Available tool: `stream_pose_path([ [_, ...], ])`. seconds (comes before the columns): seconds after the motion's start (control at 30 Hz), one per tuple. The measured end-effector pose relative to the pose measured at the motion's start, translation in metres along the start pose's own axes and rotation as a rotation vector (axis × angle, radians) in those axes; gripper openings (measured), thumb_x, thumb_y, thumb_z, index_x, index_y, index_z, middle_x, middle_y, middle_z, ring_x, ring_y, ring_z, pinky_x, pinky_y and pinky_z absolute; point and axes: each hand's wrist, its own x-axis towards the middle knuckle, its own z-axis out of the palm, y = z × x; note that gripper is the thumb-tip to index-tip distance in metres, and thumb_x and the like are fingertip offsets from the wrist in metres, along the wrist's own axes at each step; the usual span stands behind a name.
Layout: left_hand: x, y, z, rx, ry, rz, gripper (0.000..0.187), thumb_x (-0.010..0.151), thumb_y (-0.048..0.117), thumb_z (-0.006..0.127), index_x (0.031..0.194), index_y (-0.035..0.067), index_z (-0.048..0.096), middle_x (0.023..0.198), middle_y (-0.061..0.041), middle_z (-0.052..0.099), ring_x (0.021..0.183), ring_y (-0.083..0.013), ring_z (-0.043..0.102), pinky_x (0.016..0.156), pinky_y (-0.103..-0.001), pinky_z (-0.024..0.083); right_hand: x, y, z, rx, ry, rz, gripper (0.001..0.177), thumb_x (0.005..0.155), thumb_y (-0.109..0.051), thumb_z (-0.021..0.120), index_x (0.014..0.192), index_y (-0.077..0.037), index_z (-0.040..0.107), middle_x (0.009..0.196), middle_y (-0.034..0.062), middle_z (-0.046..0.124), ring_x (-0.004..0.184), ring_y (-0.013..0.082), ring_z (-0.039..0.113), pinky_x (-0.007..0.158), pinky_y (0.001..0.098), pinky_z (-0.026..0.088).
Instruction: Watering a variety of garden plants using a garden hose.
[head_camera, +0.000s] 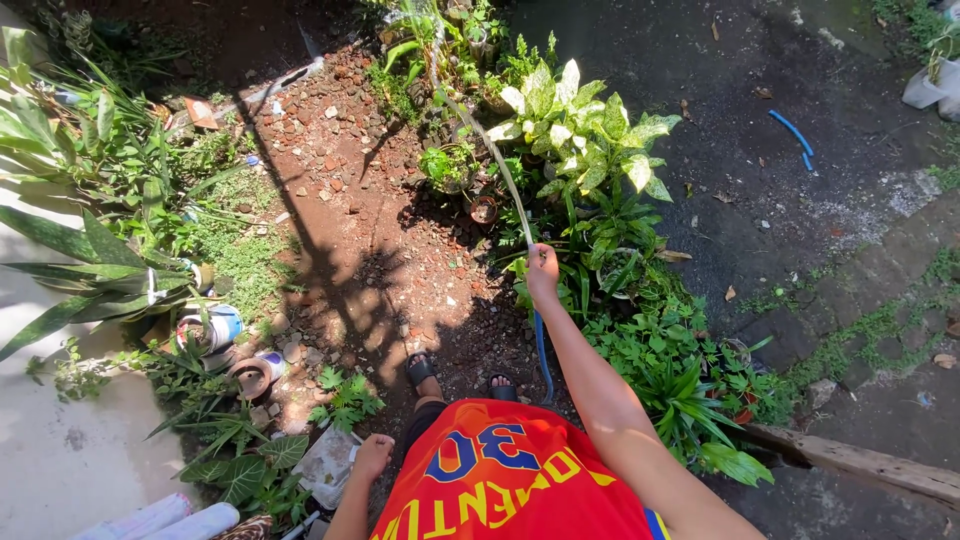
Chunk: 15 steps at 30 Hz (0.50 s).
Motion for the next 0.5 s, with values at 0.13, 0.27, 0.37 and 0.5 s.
stream_pose_path([
  [0.13, 0.0, 0.005, 0.0, 0.007, 0.008, -0.027, 0.021, 0.09, 0.022, 0.073, 0.1, 0.004, 0.073, 0.078, -0.006, 0.075, 0.063, -0.0166, 0.068, 0.062, -0.033, 0.055, -0.001, -0.008, 0.0, 0.086, -0.149, 0.163, 0.026, 0.106, -0.036, 0.055, 0.114, -0.012, 0.055, 0.074, -0.0032, 0.055, 0.053, 0.0076, 0.044, 0.047, 0.0277, 0.035],
  [0.27, 0.001, 0.005, 0.001, -0.031, -0.003, -0.007, 0.022, 0.091, 0.022, 0.072, 0.099, 0.003, 0.073, 0.077, -0.007, 0.074, 0.063, -0.0165, 0.068, 0.062, -0.033, 0.055, -0.004, -0.014, 0.0, 0.025, -0.071, 0.061, 0.026, 0.107, -0.037, 0.056, 0.115, -0.012, 0.057, 0.076, -0.0031, 0.058, 0.059, 0.0043, 0.048, 0.051, 0.0249, 0.04],
  [0.37, 0.003, 0.003, 0.001, -0.033, -0.015, -0.012, 0.022, 0.091, 0.023, 0.071, 0.099, 0.003, 0.073, 0.077, -0.007, 0.074, 0.062, -0.0166, 0.067, 0.061, -0.033, 0.054, -0.015, -0.032, -0.002, 0.039, -0.119, 0.137, 0.027, 0.106, -0.039, 0.055, 0.114, -0.013, 0.054, 0.074, -0.0035, 0.056, 0.055, 0.0055, 0.045, 0.048, 0.0256, 0.037],
  [0.5, 0.007, -0.005, 0.003, -0.023, -0.005, 0.007, 0.022, 0.091, 0.023, 0.071, 0.1, 0.004, 0.073, 0.078, -0.006, 0.075, 0.063, -0.0162, 0.069, 0.062, -0.032, 0.056, -0.014, -0.029, -0.002, 0.079, -0.1, 0.155, 0.03, 0.105, -0.04, 0.056, 0.114, -0.012, 0.055, 0.072, -0.0033, 0.055, 0.054, 0.0055, 0.046, 0.048, 0.0253, 0.037],
])
